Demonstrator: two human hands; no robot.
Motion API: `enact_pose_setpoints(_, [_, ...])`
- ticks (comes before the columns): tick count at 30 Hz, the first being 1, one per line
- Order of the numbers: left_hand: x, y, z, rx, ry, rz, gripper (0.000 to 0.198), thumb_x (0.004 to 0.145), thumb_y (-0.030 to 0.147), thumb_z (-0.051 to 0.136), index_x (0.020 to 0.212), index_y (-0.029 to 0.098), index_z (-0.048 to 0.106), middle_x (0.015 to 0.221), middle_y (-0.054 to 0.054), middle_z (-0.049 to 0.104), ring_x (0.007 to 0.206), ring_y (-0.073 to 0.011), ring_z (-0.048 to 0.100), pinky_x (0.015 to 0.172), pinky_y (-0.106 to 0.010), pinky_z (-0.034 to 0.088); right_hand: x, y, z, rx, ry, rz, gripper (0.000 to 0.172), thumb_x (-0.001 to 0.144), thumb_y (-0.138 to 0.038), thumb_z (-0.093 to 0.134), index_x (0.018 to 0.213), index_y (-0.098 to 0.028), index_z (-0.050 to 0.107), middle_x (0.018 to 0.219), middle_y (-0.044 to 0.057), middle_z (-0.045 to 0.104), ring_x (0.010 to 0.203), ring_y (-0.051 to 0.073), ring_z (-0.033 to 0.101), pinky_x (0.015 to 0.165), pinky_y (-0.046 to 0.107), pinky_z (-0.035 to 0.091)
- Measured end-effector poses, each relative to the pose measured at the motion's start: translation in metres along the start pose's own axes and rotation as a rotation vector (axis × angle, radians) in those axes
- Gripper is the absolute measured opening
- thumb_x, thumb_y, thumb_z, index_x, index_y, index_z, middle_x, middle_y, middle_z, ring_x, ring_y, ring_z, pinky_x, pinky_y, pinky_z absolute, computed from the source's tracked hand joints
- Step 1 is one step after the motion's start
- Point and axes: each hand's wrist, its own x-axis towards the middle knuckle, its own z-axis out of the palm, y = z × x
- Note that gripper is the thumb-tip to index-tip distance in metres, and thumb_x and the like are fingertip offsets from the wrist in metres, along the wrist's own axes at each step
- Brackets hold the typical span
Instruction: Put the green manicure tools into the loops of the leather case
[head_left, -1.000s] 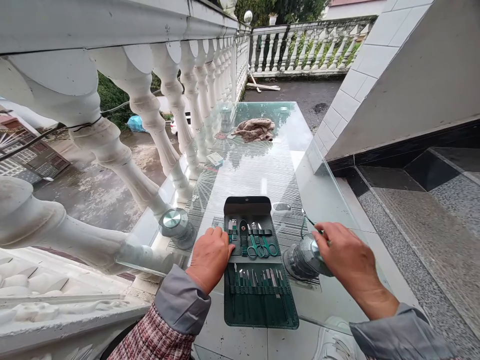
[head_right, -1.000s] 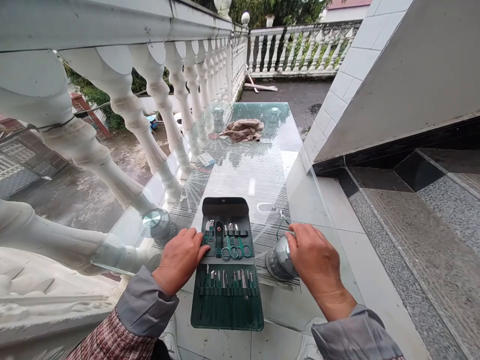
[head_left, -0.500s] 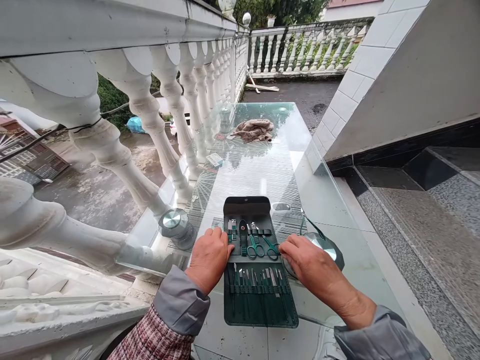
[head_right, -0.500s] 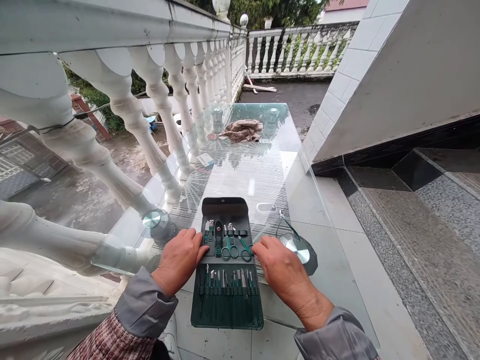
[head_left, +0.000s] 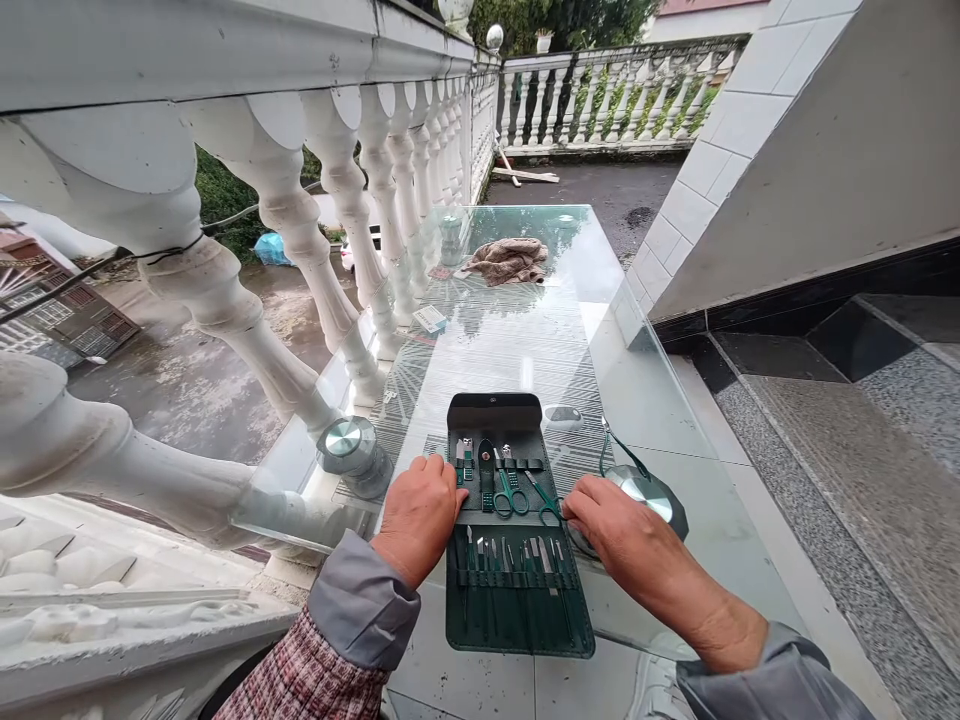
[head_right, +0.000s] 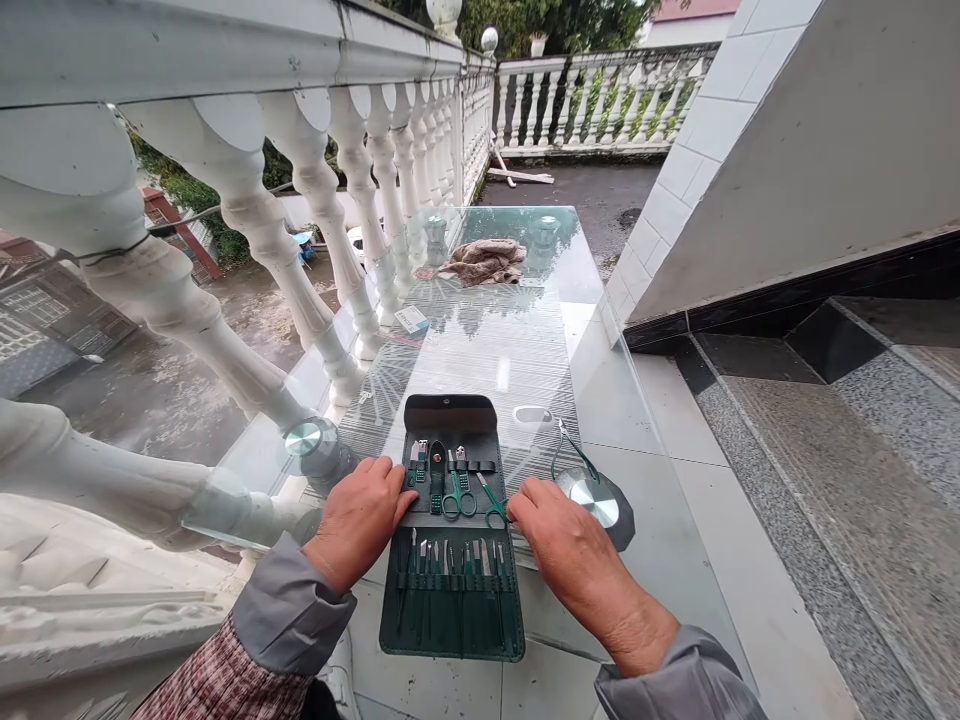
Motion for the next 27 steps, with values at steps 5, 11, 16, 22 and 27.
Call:
enact_pose_setpoints(5, [0.000, 0.000, 0.000, 0.000, 0.006, -0.001, 0.019, 0.089, 0.031, 0.053, 0.086, 0.014, 0.061, 0.084, -0.008, 0.060, 0.079, -0.0235, 0.054, 0.067, -0.034, 0.044, 0.000, 0.001, 0.004, -0.052, 0.029, -0.051, 0.023, 0.080, 0.001, 0.042, 0.073, -0.020, 0.050, 0.074, 0.001, 0.049, 0.067, 0.015, 0.044, 0.055, 0.026, 0.030])
enact_pose_setpoints(11, [0.000, 0.000, 0.000, 0.001, 0.000, -0.006, 0.020, 0.089, 0.032, 0.053, 0.086, 0.014, 0.061, 0.084, -0.008, 0.060, 0.080, -0.0230, 0.054, 0.068, -0.033, 0.043, 0.000, 0.002, 0.003, 0.031, 0.143, -0.127, 0.024, 0.081, 0.001, 0.040, 0.089, -0.017, 0.054, 0.096, 0.007, 0.057, 0.085, 0.017, 0.052, 0.069, 0.027, 0.044])
enact_pose_setpoints(16, [0.000, 0.000, -0.001, -0.002, 0.004, -0.011, 0.019, 0.089, 0.032, 0.054, 0.085, 0.014, 0.061, 0.083, -0.007, 0.059, 0.080, -0.0224, 0.054, 0.068, -0.032, 0.043, -0.001, 0.002, 0.004, 0.108, 0.193, -0.112, 0.023, 0.084, -0.004, 0.037, 0.090, -0.018, 0.054, 0.100, 0.007, 0.059, 0.092, 0.017, 0.055, 0.076, 0.028, 0.048])
enact_pose_setpoints(22, [0.000, 0.001, 0.000, -0.008, 0.025, -0.006, 0.018, 0.088, 0.031, 0.054, 0.084, 0.014, 0.060, 0.082, -0.008, 0.059, 0.079, -0.0233, 0.053, 0.067, -0.033, 0.042, -0.002, -0.009, 0.002, 0.224, 0.210, -0.078, 0.020, 0.089, -0.010, 0.037, 0.092, -0.021, 0.052, 0.105, 0.006, 0.058, 0.095, 0.015, 0.056, 0.078, 0.029, 0.050])
enact_pose_setpoints(27, [-0.001, 0.001, -0.001, 0.007, 0.037, -0.001, 0.019, 0.089, 0.031, 0.054, 0.083, 0.014, 0.060, 0.081, -0.007, 0.058, 0.077, -0.0222, 0.052, 0.066, -0.032, 0.041, -0.002, -0.021, 0.000, 0.436, 0.243, -0.069, 0.016, 0.091, -0.012, 0.034, 0.089, -0.022, 0.046, 0.099, 0.006, 0.055, 0.084, 0.011, 0.057, 0.075, 0.025, 0.051])
